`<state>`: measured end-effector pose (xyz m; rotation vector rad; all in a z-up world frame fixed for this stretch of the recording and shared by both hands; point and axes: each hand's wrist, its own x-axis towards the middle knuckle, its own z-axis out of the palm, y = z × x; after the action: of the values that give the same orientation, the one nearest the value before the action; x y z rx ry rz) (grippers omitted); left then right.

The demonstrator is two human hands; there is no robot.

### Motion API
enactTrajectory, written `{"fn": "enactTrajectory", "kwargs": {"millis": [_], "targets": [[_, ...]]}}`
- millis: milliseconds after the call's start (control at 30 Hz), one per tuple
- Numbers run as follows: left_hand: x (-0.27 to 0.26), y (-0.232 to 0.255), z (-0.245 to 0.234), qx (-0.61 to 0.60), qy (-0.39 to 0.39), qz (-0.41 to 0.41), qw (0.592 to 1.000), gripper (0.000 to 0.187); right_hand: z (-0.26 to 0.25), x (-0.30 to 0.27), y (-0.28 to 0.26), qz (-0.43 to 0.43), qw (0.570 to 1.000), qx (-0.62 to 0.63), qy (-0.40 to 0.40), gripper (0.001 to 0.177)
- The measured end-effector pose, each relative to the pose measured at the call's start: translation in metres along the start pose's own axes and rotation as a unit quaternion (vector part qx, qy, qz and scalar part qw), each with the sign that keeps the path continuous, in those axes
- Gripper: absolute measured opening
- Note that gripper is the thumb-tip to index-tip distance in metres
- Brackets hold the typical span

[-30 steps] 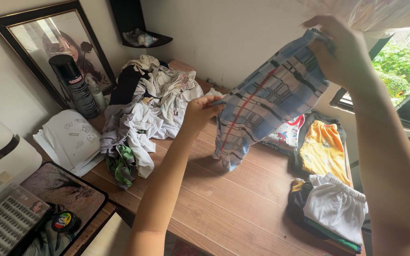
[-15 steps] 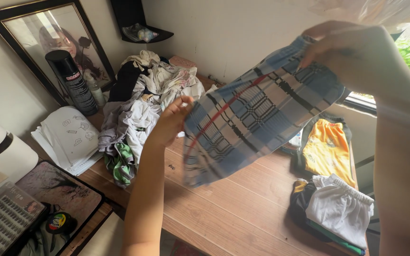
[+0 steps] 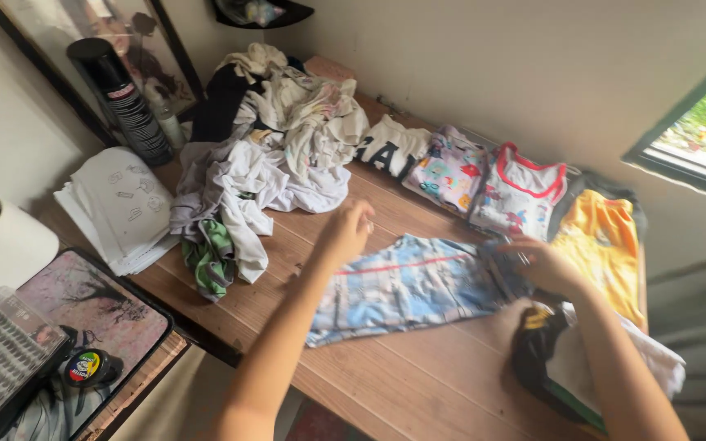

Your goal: The person folds items of clothing by hand on a wooden surface, including a long-sleeved shirt, a pair of patterned shorts, and another shirt, before placing them into neat stacks.

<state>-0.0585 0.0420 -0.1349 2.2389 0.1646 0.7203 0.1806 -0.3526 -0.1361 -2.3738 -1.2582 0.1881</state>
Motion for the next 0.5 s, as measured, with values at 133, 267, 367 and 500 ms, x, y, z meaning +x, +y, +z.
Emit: {"fn": "enactTrajectory", "kwargs": {"millis": [133, 267, 367, 500], "targets": [[-0.089, 0.017, -0.031, 0.025, 0.126, -0.042, 0.991, 0.029, 0.018, 0.007, 0.008, -0.01, 1.0, -0.017, 0.001, 0.064], [-0.154, 0.016, -0.07, 0.085, 0.166, -0.288, 0.939, 0.036, 0.022, -0.001, 0.002, 0.032, 0.998, -0.049, 0.022, 0.068], [-0.171, 0.016, -0.081, 0.016, 0.07, -0.374, 0.924, 0.033, 0.021, -0.003, 0.003, 0.065, 0.998, -0.02, 0.016, 0.065], [-0.17, 0.029, -0.076, 0.071, 0.074, -0.317, 0.943, 0.032, 0.023, 0.0, 0.0, 0.07, 0.995, -0.068, 0.003, 0.064]]}}
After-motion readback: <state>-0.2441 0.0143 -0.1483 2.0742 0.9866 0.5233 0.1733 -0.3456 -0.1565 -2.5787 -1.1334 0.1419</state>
